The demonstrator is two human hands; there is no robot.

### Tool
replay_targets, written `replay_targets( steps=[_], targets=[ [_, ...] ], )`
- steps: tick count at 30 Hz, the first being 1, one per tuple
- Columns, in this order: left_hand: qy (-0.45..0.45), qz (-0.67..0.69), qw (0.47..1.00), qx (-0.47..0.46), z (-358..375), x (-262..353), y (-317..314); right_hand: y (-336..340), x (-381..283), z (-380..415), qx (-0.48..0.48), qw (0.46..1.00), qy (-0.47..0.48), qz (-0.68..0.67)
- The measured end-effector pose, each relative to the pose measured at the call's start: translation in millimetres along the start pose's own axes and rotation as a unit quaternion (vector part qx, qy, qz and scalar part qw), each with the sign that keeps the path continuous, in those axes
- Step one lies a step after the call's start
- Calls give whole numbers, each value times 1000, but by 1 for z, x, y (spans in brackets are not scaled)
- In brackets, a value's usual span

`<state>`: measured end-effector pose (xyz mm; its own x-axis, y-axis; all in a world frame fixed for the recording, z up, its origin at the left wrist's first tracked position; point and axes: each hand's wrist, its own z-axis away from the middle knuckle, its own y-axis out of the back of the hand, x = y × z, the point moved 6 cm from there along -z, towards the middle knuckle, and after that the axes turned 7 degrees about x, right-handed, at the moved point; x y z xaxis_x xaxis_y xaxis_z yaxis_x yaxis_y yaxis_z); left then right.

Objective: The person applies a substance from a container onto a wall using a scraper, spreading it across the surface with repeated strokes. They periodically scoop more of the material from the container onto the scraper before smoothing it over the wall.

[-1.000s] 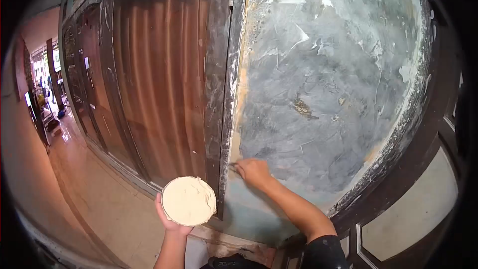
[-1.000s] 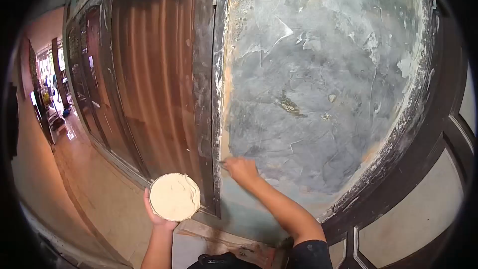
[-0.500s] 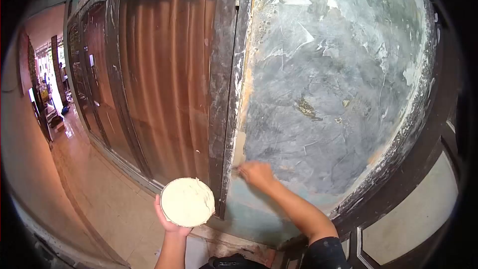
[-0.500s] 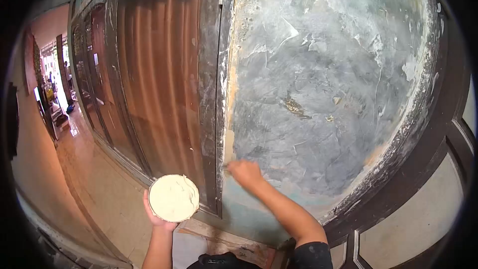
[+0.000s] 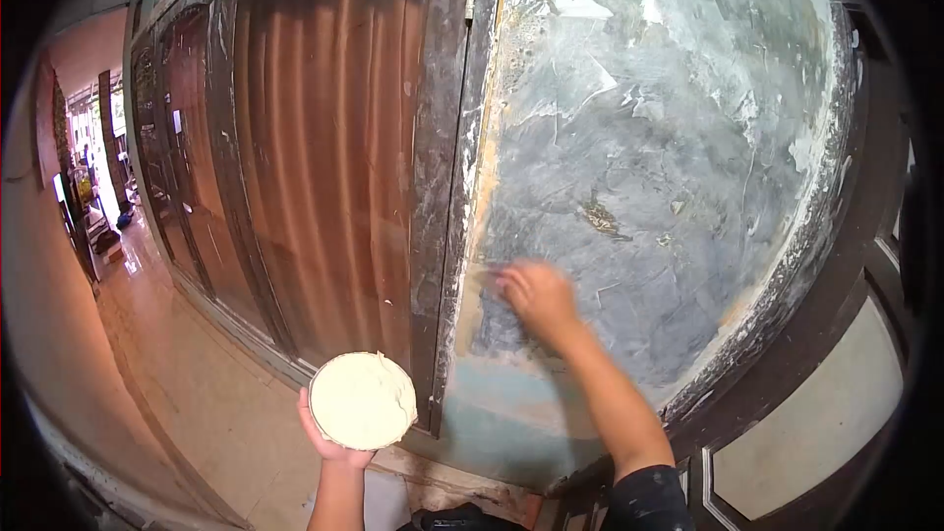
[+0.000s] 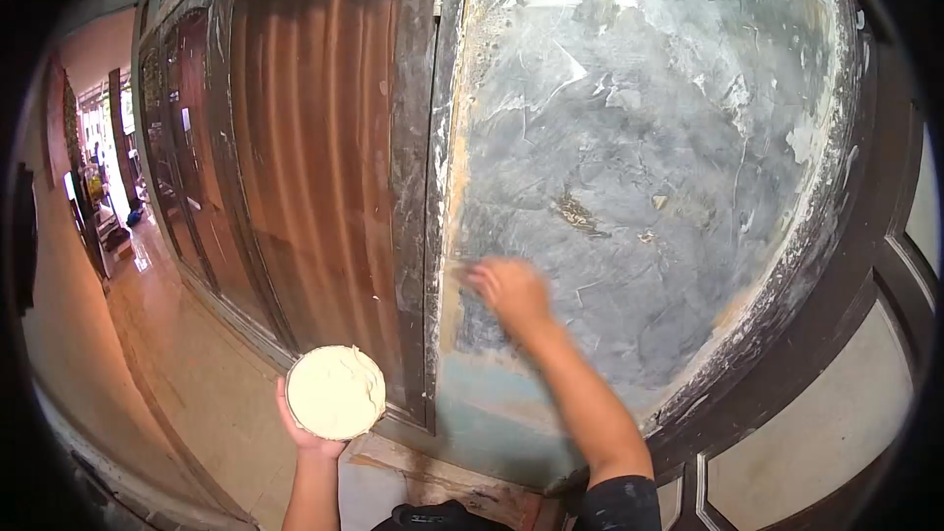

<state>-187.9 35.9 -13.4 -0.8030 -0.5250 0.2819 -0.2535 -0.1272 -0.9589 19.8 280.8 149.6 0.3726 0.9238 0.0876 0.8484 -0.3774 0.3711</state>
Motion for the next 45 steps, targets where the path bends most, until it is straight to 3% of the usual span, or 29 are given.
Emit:
replay_targets(
  steps=[1, 3, 6, 7, 9, 10, 11, 12, 14, 16, 17, 18, 20, 22, 25, 26, 27, 30, 32, 34, 35, 36, 37, 38, 40, 42, 44, 45],
  targets=[
    [1, -10, 1000, 9, 0, -1, 2, -38, -4, 39, -212, 970, -110, 35],
    [6, -16, 1000, 6, 1, -3, 5, -89, -23, 111, -394, 916, -67, 26],
    [7, -8, 1000, -4, -1, -4, 6, -114, -18, 140, -422, 905, -3, 48],
    [4, -14, 1000, 2, -1, -2, 6, -97, -17, 106, -424, 900, -4, 103],
    [-17, -27, 999, 14, 1, 1, 9, -52, 3, 27, -253, 959, -33, 120],
    [-18, -26, 999, 14, 1, 2, 8, -22, 19, -19, -184, 969, -111, 122],
    [-14, -16, 1000, 6, 3, 3, 7, 20, 17, -56, -8, 996, -49, 80],
    [-10, -7, 1000, -2, 5, 4, 7, 52, 24, -81, 79, 989, -121, 26],
    [-2, 3, 1000, -3, 8, 7, 10, 82, 45, -96, 186, 964, -187, 41],
    [-21, -25, 999, 14, 10, 12, 10, 67, 29, -83, 150, 977, -151, 1],
    [-20, -20, 1000, 8, 11, 12, 10, 38, 24, -59, 84, 984, -149, -54],
    [-20, -22, 1000, 9, 12, 14, 13, 6, 2, -30, 14, 1000, -22, 17],
    [-10, 0, 1000, 9, 10, 13, 20, -59, -19, 43, -288, 953, -78, 48],
    [-22, -2, 1000, 6, 10, 14, 30, -108, -20, 113, -409, 910, 1, 63],
    [-16, -31, 999, 6, 13, 16, 27, -92, -2, 83, -373, 920, -28, 120],
    [-16, -31, 999, 6, 13, 17, 27, -69, 7, 49, -233, 967, -18, 102],
    [-16, -28, 999, 3, 13, 18, 27, -36, 10, 2, -163, 980, -7, 117],
    [-14, -14, 1000, -15, 10, 23, 25, 47, 29, -78, 81, 984, -147, 62],
    [-12, 4, 1000, -5, 10, 24, 30, 56, 42, -78, 132, 975, -179, 15],
    [-9, 0, 1000, 0, 8, 22, 37, 24, 22, -47, 70, 989, -122, -34],
    [-10, 8, 1000, 11, 8, 21, 39, 2, 6, -22, -6, 993, -120, 3],
    [-12, 15, 1000, 22, 7, 20, 43, -32, -10, 13, -110, 993, -27, 41],
    [-8, 17, 1000, 23, 5, 19, 51, -61, -17, 50, -207, 975, -69, 39],
    [-7, 17, 1000, 23, 4, 20, 53, -85, -24, 84, -299, 952, -45, 53],
    [-7, -1, 1000, 15, 2, 19, 51, -109, -27, 121, -342, 938, 13, 50],
    [0, -6, 1000, -6, 2, 22, 41, -111, -10, 104, -292, 952, 32, 85],
    [1, 12, 1000, 6, 2, 25, 34, -75, 1, 35, -224, 969, -15, 105],
    [8, 24, 998, -55, 2, 27, 29, -46, 2, -11, -196, 968, -60, 146]
  ],
)
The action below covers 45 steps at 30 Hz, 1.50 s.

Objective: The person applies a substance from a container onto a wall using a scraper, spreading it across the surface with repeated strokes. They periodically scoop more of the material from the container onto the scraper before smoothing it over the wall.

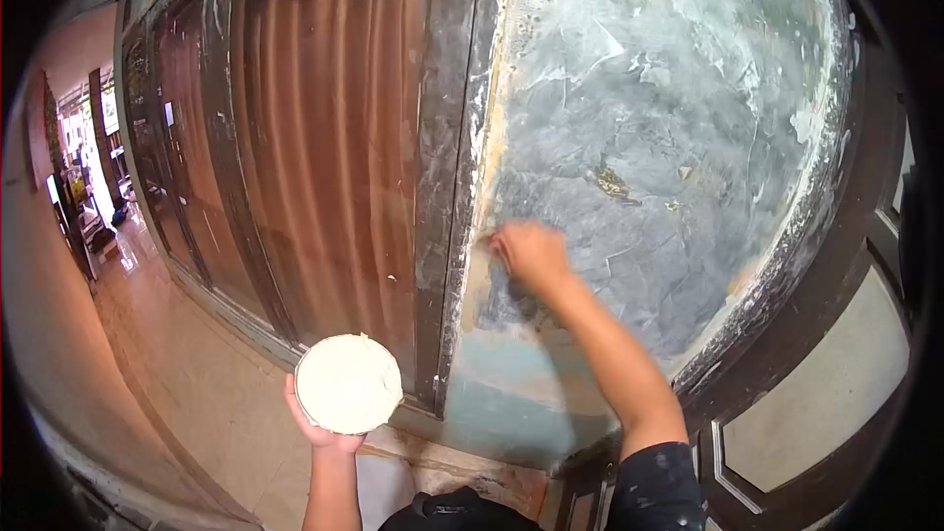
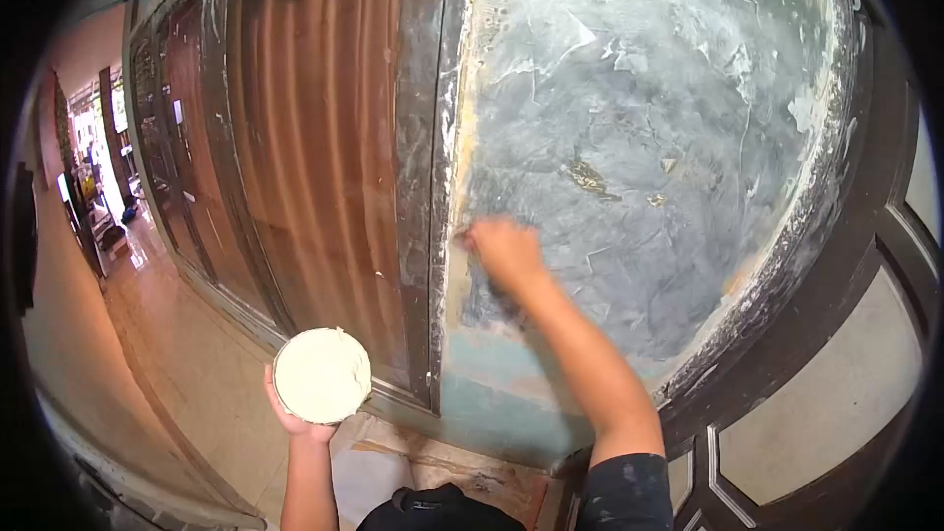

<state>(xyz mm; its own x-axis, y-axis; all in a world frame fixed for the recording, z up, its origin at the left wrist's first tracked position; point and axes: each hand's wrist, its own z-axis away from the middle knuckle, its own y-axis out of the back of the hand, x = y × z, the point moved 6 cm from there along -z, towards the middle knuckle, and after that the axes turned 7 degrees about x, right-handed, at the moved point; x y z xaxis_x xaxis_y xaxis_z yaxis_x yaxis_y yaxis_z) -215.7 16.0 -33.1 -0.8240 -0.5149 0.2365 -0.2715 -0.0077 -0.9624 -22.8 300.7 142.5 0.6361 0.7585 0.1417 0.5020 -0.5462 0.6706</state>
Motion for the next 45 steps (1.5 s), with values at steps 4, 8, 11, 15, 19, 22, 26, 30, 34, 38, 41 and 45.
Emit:
replay_targets(
  steps=[4, 8, 11, 15, 19, 22, 26, 30, 34, 38, 41, 45],
  targets=[
    [-34, -23, 998, 55, -1, 3, 3, 96, 46, -46, 242, 962, -89, -94],
    [-21, -1, 998, 61, 2, 3, 14, 50, 10, -12, 147, 976, -24, -160],
    [-6, -27, 998, 51, 10, 2, 15, -54, -31, 59, -96, 989, 35, -110],
    [-12, -14, 999, 46, 15, 4, 13, -118, -29, 98, -171, 980, 99, 15],
    [-7, -2, 999, 47, 22, 10, 10, 12, 17, 7, 32, 999, -1, 10],
    [-1, 10, 998, 64, 25, 9, 6, 95, 50, -34, 159, 981, -101, -42],
    [2, -28, 999, 44, 33, 8, 7, 76, 31, -9, 196, 970, -28, -139],
    [-1, -28, 998, 64, 30, 8, 22, -51, -10, 79, -71, 996, 18, -40],
    [49, 115, 989, 78, 32, 4, 3, -62, -6, 81, -92, 995, 38, -8],
    [24, 21, 999, 33, 28, 5, -2, 60, 41, 11, 194, 977, -89, -4],
    [19, 27, 997, 70, 27, 4, 9, 117, 55, -1, 295, 944, -136, -53],
    [17, 75, 990, 118, 25, 0, 11, 40, 14, 42, 164, 979, 7, -119]
  ],
)
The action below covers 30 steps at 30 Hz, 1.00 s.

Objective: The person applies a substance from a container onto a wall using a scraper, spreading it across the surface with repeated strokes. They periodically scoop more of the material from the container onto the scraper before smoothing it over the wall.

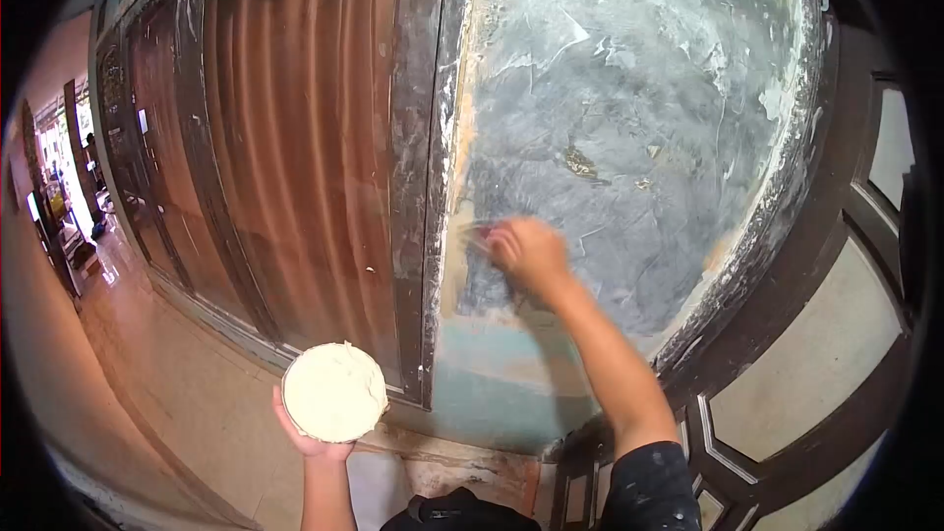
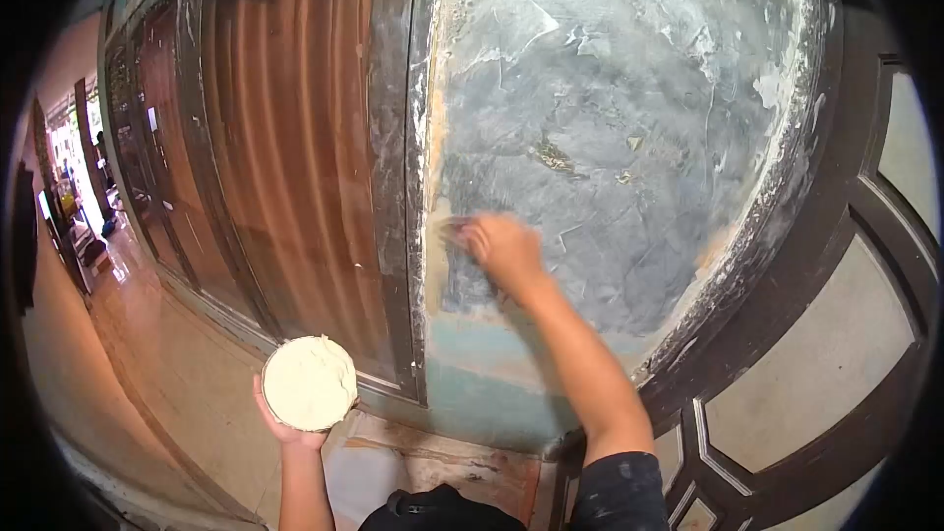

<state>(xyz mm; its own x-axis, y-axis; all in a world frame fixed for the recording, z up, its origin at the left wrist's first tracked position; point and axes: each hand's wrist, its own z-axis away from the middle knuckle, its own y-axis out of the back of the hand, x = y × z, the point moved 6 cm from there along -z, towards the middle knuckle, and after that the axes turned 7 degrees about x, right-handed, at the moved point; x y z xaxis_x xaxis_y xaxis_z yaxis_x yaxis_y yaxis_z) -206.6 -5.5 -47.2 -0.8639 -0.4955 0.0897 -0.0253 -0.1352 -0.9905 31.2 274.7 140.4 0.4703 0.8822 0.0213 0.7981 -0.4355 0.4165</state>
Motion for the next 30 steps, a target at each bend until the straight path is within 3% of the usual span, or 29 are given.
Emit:
replay_targets(
  steps=[1, 2, 4, 5, 8, 10, 12, 13, 14, 16, 18, 20, 22, 24, 25, 27, 28, 30],
  targets=[
    [-15, -96, 993, -62, -3, 1, 6, -33, -1, 31, -93, 995, -13, 20],
    [-16, -96, 993, -65, -3, 0, 5, -63, 0, 62, -185, 982, -24, 39],
    [-8, -99, 988, -118, 3, -4, -6, -96, -12, 99, -286, 956, 7, 67],
    [18, -36, 995, -96, 1, -4, -2, -99, -7, 97, -284, 957, 9, 67],
    [-16, -57, 997, -48, -5, -2, -5, -69, 6, 44, -193, 975, 0, 109],
    [6, -120, 985, -124, -8, -5, -10, -17, 19, -17, -56, 991, -41, 110],
    [38, 52, 998, 4, -5, -7, -15, 34, 23, -58, 70, 990, -82, 93],
    [39, 52, 998, 6, -8, -8, -10, 49, 24, -66, 105, 985, -112, 78],
    [27, 7, 999, -18, -13, -8, -5, 53, 23, -65, 126, 983, -113, 65],
    [2, -45, 999, -28, -14, -9, -1, 31, 9, -41, 113, 994, -6, 7],
    [5, -28, 999, -15, -19, -9, 10, -17, -8, 10, -48, 999, 11, 12],
    [7, -38, 999, -37, -19, -13, 7, -71, -17, 73, -239, 968, 28, 67],
    [14, -24, 999, -29, -17, -16, 1, -101, -21, 113, -321, 942, 57, 80],
    [68, 87, 993, -31, -5, -21, -15, -105, -12, 106, -336, 928, 83, 137],
    [70, 88, 993, -28, -6, -22, -9, -91, -6, 84, -290, 945, 61, 137],
    [19, -115, 980, -161, -10, -20, -13, -45, 9, 15, -185, 971, -1, 153],
    [16, -117, 980, -162, -9, -19, -19, -9, 7, -22, -109, 984, 10, 141],
    [54, 29, 998, -15, -12, -21, -14, 46, 23, -63, 53, 991, -74, 97]
  ],
)
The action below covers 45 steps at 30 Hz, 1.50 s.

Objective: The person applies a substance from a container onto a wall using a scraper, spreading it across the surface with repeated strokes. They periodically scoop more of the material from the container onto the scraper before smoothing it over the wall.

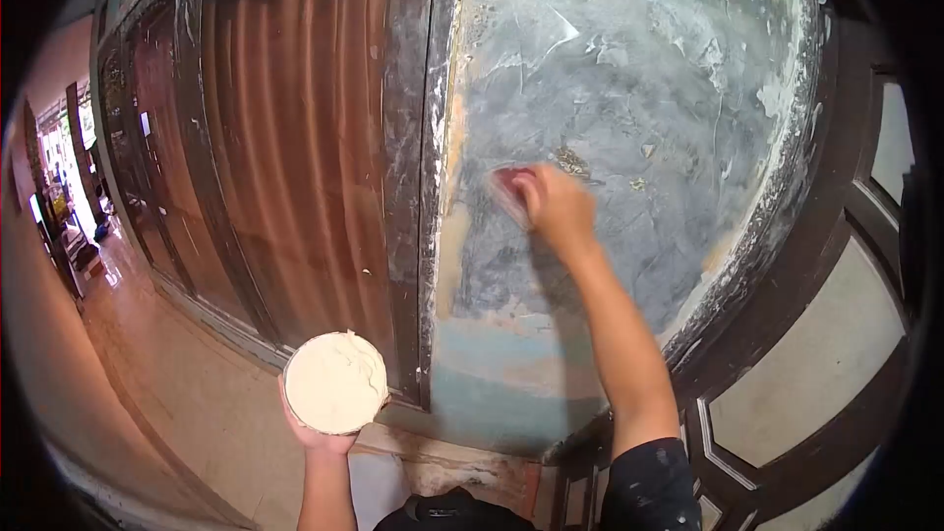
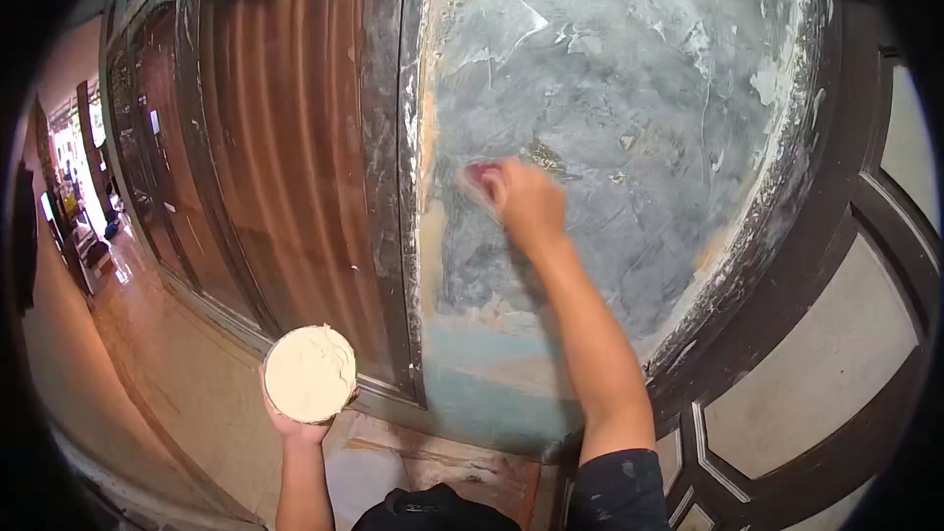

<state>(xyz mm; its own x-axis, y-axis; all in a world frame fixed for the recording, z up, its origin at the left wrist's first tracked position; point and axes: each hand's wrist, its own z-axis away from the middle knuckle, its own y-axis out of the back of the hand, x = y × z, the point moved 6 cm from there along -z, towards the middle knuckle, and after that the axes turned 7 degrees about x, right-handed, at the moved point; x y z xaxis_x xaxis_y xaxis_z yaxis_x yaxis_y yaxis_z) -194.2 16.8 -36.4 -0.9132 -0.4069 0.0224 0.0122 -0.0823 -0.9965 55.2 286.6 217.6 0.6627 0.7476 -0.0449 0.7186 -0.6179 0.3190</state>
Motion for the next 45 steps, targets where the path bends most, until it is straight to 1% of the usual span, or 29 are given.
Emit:
replay_targets(
  steps=[1, 3, 4, 5, 6, 7, 8, 9, 10, 11, 12, 13, 14, 15, 16, 17, 18, 21, 24, 26, 32, 34, 35, 42, 44, 45],
  targets=[
    [2, -94, 993, -71, 5, -5, -6, 12, 0, -9, -1, 1000, -2, -1],
    [9, -92, 993, -69, 8, -9, -1, 36, 10, -15, 53, 988, -104, -106],
    [14, -88, 993, -71, 7, -11, 2, 39, 5, -10, 52, 988, -103, -106],
    [38, -32, 997, -59, 2, -13, 9, 37, -6, -1, 10, 986, -86, -143],
    [36, -31, 997, -61, 3, -16, 6, 34, -18, 9, -32, 981, -68, -180],
    [55, -67, 990, -111, 7, -25, -6, 32, -30, 20, -56, 974, -41, -213],
    [75, -103, 979, -161, 11, -36, -19, 30, -41, 31, -111, 970, -22, -216],
    [71, -108, 982, -138, 15, -46, -33, 30, -51, 40, -164, 962, -4, -217],
    [72, -109, 982, -139, 13, -48, -34, 26, -55, 52, -202, 948, 23, -245],
    [74, -123, 981, -126, 10, -51, -32, 25, -59, 65, -196, 945, 91, -245],
    [77, -138, 981, -114, 8, -54, -31, 33, -63, 68, -196, 946, 89, -243],
    [92, -167, 972, -137, 11, -60, -40, 46, -78, 71, -215, 936, 137, -241],
    [95, -167, 972, -138, 12, -63, -45, 58, -89, 74, -235, 924, 184, -238],
    [110, -144, 973, -140, 14, -69, -49, 65, -91, 76, -236, 925, 182, -235],
    [125, -122, 974, -141, 14, -73, -50, 72, -95, 82, -245, 921, 226, -204],
    [118, -171, 967, -147, 12, -74, -48, 77, -99, 88, -254, 913, 268, -174],
    [121, -171, 967, -146, 12, -77, -48, 83, -101, 90, -256, 913, 266, -172],
    [138, -155, 968, -142, 15, -87, -55, 99, -104, 98, -235, 903, 336, -128],
    [167, -127, 968, -138, 16, -98, -60, 111, -108, 98, -215, 899, 355, -136],
    [161, -168, 960, -155, 16, -106, -62, 114, -104, 99, -219, 901, 351, -133],
    [194, -166, 951, -176, 19, -133, -78, 124, -89, 98, -206, 903, 362, -102],
    [210, -117, 959, -149, 20, -141, -81, 131, -86, 94, -206, 904, 364, -93],
    [210, -133, 958, -145, 19, -145, -80, 134, -83, 93, -206, 903, 366, -85],
    [238, -85, 956, -152, 17, -170, -87, 146, -59, 86, -196, 912, 351, -83],
    [234, -113, 952, -159, 17, -177, -91, 149, -53, 85, -179, 916, 352, -73],
    [218, -159, 947, -173, 15, -179, -91, 150, -50, 84, -180, 916, 352, -72]
  ],
)
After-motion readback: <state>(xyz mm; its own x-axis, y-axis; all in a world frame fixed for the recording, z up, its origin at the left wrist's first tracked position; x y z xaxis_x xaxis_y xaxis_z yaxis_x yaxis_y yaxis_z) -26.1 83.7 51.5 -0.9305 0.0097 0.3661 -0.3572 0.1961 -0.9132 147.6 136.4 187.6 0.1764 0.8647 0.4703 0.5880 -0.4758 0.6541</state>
